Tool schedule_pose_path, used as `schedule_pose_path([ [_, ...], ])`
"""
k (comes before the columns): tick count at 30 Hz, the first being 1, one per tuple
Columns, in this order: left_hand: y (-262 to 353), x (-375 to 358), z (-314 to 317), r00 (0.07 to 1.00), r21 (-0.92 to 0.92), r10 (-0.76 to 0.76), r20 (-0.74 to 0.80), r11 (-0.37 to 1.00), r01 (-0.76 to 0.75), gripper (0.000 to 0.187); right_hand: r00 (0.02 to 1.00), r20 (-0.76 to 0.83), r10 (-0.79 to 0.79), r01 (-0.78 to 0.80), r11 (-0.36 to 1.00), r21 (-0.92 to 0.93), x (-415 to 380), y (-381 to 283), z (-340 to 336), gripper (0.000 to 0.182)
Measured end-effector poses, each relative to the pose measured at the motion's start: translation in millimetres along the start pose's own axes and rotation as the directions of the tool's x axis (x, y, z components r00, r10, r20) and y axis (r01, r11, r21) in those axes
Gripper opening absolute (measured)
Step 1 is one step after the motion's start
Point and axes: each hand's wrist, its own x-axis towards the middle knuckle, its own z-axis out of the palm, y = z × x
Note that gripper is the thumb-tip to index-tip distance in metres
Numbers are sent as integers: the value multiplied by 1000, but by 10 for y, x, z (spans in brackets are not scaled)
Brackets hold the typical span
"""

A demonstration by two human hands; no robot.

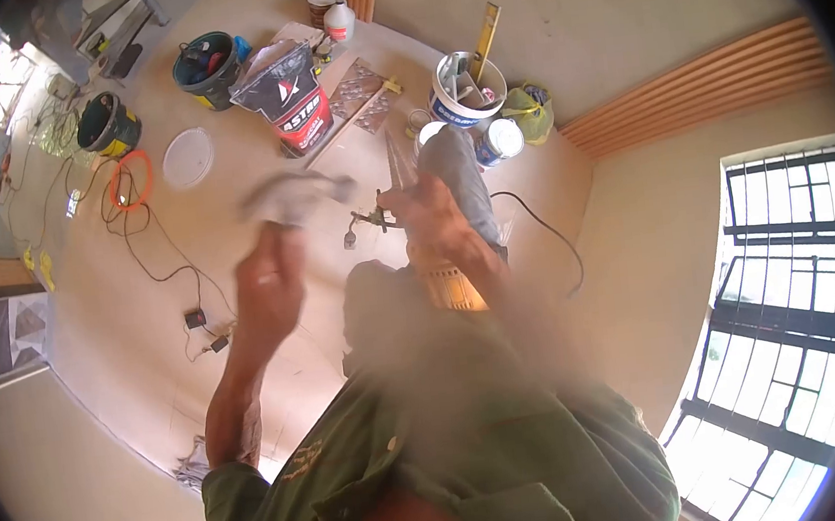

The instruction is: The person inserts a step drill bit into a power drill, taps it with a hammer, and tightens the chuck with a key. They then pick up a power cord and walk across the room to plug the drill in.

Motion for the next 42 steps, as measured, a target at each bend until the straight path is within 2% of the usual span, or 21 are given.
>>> schedule_pose_path([
  [2, -167, -104, 164, 973, 160, 138, 187, 972, -169, 20, 1000, -7, -12, 12, 1000, 24, -15, 45, -10, 26],
  [4, -176, -108, 118, 971, 147, 80, 227, 982, -116, 20, 998, -51, -48, 51, 997, 65, 11, 176, -28, 24],
  [5, -87, -89, 90, 986, 123, 58, 157, 989, -78, 21, 996, -72, -58, 64, 994, 89, -1, 243, -33, 24],
  [7, 146, -63, -21, 1000, 111, 2, -14, 994, -1, 23, 968, -12, -250, 249, 968, -22, -36, 323, -128, 23],
  [9, 246, -52, -36, 988, 22, 30, -150, 999, -27, 22, 958, -6, -286, 286, 958, -26, -79, 347, -191, 23],
  [10, 236, -67, -7, 979, 1, 63, -193, 998, -65, 22, 973, -30, -227, 228, 973, 29, -98, 334, -176, 23],
  [12, 156, -128, 170, 989, 91, 146, -22, 985, -143, 20, 992, -59, -114, 121, 983, 137, -111, 284, -168, 24],
  [14, 91, -169, 282, 948, 244, 183, 262, 938, -248, 17, 998, -30, -54, 57, 994, 96, -184, 157, -220, 24],
  [15, 98, -166, 265, 940, 231, 219, 263, 931, -282, 20, 1000, -20, -21, 22, 997, 76, -208, 130, -250, 24],
  [16, 176, -107, 235, 927, 215, 264, 265, 921, -324, 23, 996, -25, -91, 92, 992, 85, -176, 156, -278, 24],
  [18, 443, -35, 125, 986, 179, 150, 66, 971, -160, 26, 978, -25, -205, 207, 973, 100, -166, 284, -300, 24],
  [19, 516, -43, 98, 997, 151, 77, -32, 986, -71, 28, 990, -20, -137, 139, 986, 93, -204, 281, -303, 23],
  [22, 584, -60, 129, 956, -43, 38, -290, 998, -52, 31, 998, -43, -35, 38, 995, 88, -201, 173, -387, 23],
  [23, 382, -103, 201, 969, 89, 117, -216, 991, -100, 21, 997, -64, -45, 51, 993, 104, -195, 201, -387, 24],
  [26, 181, -161, 526, 957, 267, 175, 229, 935, -235, 24, 987, -92, -129, 146, 965, 216, -122, 338, -352, 25],
  [29, 278, -110, 526, 975, 237, 6, 223, 970, -61, 25, 989, -109, -99, 122, 965, 231, -92, 436, -434, 25],
  [33, 539, 5, 415, 992, 114, -37, -123, 992, 51, 23, 998, -69, 4, 15, 962, 272, -102, 417, -523, 26],
  [36, 449, 31, 629, 992, 324, -19, 122, 946, -21, 22, 991, -107, -80, 109, 945, 308, -108, 443, -509, 25],
  [37, 215, 19, 672, 947, 358, 37, 318, 921, -156, 21, 992, -90, -89, 113, 946, 303, -64, 520, -459, 24],
  [40, 440, 108, 615, 945, 368, -47, 323, 926, -80, 22, 989, -105, -102, 128, 951, 282, 121, 686, -442, 29],
  [42, 502, 104, 523, 991, 277, -47, 128, 961, 10, 23, 991, -122, -60, 92, 956, 277, 39, 558, -445, 40],
])
